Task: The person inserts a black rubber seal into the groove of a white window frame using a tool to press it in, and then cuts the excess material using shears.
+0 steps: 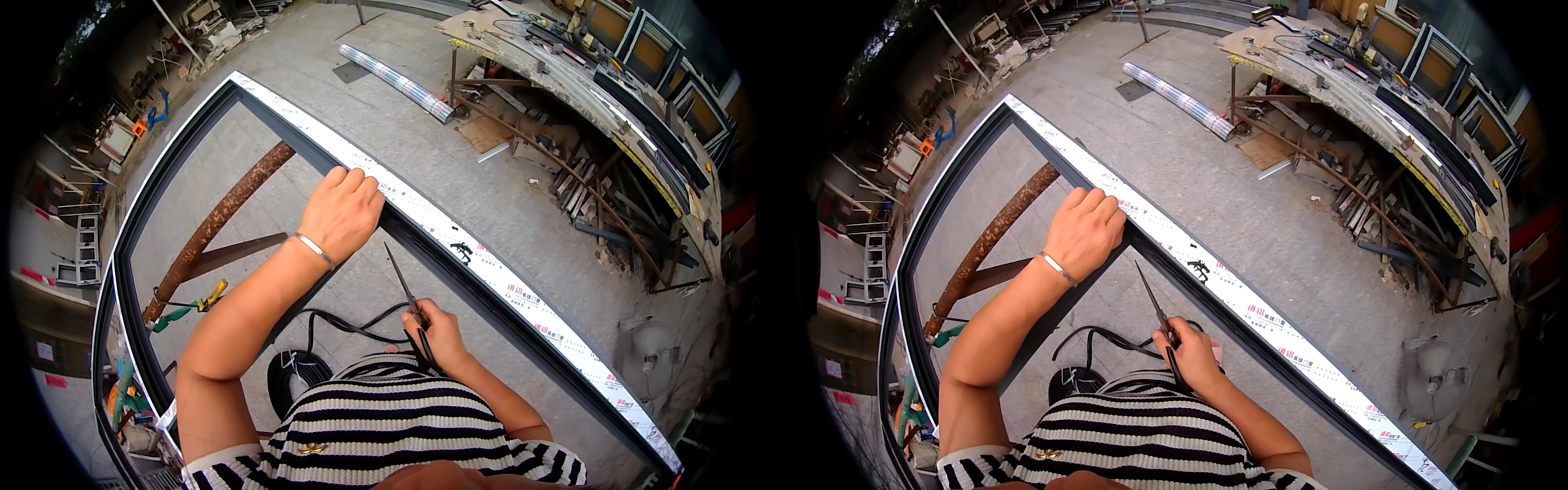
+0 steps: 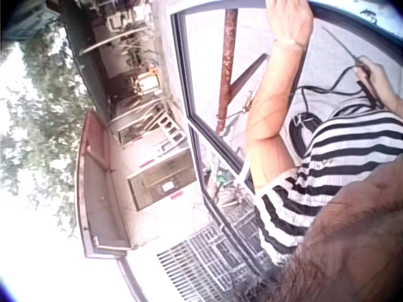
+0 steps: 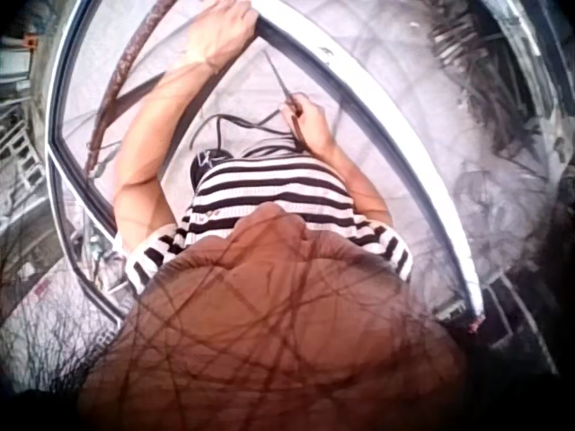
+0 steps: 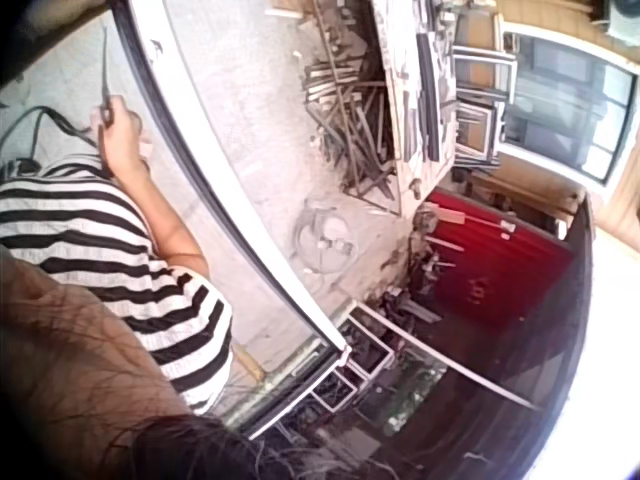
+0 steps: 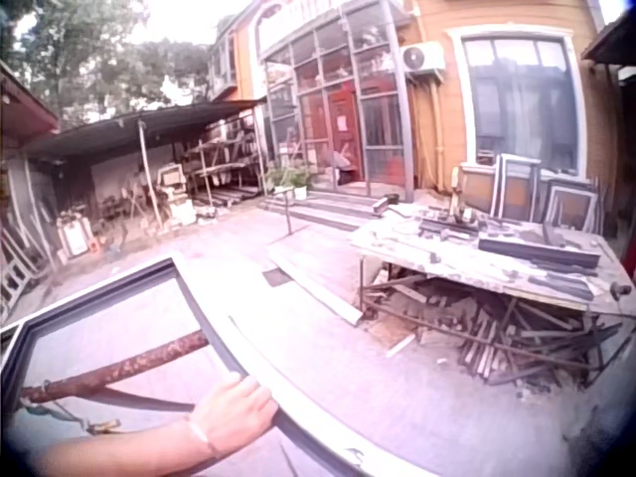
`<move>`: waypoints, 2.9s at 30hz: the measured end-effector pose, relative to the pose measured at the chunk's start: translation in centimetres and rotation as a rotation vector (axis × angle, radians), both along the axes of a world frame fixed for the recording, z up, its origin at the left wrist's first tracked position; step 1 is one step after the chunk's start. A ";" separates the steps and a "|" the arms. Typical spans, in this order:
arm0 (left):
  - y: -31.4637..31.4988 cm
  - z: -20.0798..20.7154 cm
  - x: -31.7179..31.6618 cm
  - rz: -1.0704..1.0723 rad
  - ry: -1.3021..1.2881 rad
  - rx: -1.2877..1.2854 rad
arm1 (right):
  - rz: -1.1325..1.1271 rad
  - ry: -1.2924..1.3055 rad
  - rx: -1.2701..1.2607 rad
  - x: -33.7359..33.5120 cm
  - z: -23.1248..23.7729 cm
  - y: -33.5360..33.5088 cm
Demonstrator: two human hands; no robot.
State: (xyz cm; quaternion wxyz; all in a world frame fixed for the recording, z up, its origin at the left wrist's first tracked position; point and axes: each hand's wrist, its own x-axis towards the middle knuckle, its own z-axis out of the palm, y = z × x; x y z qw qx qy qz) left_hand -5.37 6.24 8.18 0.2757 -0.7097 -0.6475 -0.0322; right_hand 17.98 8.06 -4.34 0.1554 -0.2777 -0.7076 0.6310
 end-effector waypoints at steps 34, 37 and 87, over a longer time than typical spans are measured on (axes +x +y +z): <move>-5.2 -5.0 6.3 0.382 -0.852 -0.170 | -0.183 -0.038 0.159 0.8 2.6 -2.3; -4.8 -5.8 5.6 0.385 -0.915 -0.110 | -0.214 -0.026 0.138 0.5 2.9 -2.8; -10.2 -9.0 5.9 0.162 -1.797 0.137 | -0.294 -0.269 0.406 -5.6 6.5 -3.1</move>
